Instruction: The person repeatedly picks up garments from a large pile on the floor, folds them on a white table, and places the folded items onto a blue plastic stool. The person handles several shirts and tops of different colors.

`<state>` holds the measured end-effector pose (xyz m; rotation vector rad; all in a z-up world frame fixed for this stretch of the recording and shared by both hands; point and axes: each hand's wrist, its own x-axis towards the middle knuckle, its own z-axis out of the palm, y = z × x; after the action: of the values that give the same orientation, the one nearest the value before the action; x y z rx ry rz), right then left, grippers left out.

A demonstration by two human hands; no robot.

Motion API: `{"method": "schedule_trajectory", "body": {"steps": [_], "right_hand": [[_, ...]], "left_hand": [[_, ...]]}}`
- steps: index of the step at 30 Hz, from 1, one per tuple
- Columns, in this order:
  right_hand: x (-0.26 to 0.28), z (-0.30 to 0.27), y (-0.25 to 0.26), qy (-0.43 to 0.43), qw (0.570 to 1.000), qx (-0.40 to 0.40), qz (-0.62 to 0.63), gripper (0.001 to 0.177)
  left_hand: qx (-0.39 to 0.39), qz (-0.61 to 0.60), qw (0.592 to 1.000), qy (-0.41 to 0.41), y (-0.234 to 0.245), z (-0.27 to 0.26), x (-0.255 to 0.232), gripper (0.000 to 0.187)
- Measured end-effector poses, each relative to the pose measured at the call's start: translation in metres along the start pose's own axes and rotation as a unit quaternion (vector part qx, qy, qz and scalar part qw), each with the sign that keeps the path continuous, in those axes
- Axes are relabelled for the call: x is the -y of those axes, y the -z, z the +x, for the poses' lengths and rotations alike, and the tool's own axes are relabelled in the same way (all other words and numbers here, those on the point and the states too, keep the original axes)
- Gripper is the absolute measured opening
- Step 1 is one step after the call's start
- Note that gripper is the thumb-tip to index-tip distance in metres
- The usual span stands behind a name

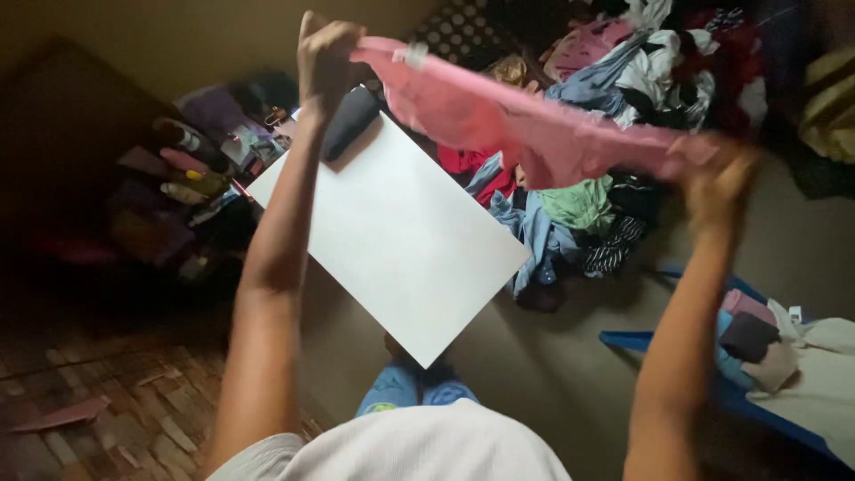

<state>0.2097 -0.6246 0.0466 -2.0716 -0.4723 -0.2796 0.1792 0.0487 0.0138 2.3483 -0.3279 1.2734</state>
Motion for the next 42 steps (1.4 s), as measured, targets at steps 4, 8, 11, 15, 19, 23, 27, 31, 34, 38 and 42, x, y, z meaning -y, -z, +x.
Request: {"method": "schedule_trajectory", "body": {"steps": [4, 8, 11, 15, 19, 23, 27, 31, 34, 38, 42], "right_hand": [[-0.033, -0.143, -0.099, -0.177, 0.982, 0.019, -0.056, 0.028], [-0.144, -0.309, -0.232, -0.099, 0.995, -0.008, 0.019, 0.041], [-0.082, -0.374, -0.302, -0.077, 0.995, -0.052, 0.019, 0.058], [-0.091, -0.451, -0.363, -0.124, 0.981, 0.148, 0.035, 0.01], [-0.074, -0.504, -0.413, -0.263, 0.933, 0.242, 0.039, 0.014], [-0.002, -0.504, -0.423, -0.366, 0.861, 0.353, -0.03, 0.057], [0.034, -0.481, -0.427, -0.409, 0.779, 0.471, 0.062, 0.057], [0.018, -0.402, -0.445, -0.314, 0.914, 0.213, -0.146, 0.027], [-0.022, -0.344, -0.461, -0.149, 0.953, -0.034, -0.262, 0.036], [-0.042, -0.347, -0.471, -0.161, 0.88, 0.068, -0.441, 0.094], [-0.007, -0.383, -0.468, -0.174, 0.837, 0.097, -0.51, 0.085]], "left_hand": [[0.092, -0.144, 0.979, 0.113, 0.001, -0.146, 0.066, 0.012], [0.249, 0.167, 0.95, -0.082, -0.009, -0.304, 0.113, 0.018], [0.451, 0.03, 0.814, 0.365, -0.019, -0.378, 0.114, 0.03], [0.554, 0.107, 0.825, 0.014, 0.031, -0.432, 0.126, 0.027], [0.645, 0.064, 0.761, -0.02, 0.054, -0.452, 0.139, 0.016], [0.682, 0.141, 0.716, -0.043, 0.092, -0.456, 0.148, 0.038], [0.66, 0.218, 0.718, -0.029, 0.07, -0.455, 0.135, 0.022], [0.521, 0.14, 0.838, 0.076, -0.025, -0.473, 0.092, 0.051], [0.478, 0.03, 0.877, 0.021, -0.061, -0.409, 0.01, 0.092], [0.504, 0.036, 0.863, 0.005, -0.089, -0.41, -0.045, 0.11], [0.531, 0.031, 0.847, 0.025, -0.071, -0.428, -0.037, 0.117]]}}
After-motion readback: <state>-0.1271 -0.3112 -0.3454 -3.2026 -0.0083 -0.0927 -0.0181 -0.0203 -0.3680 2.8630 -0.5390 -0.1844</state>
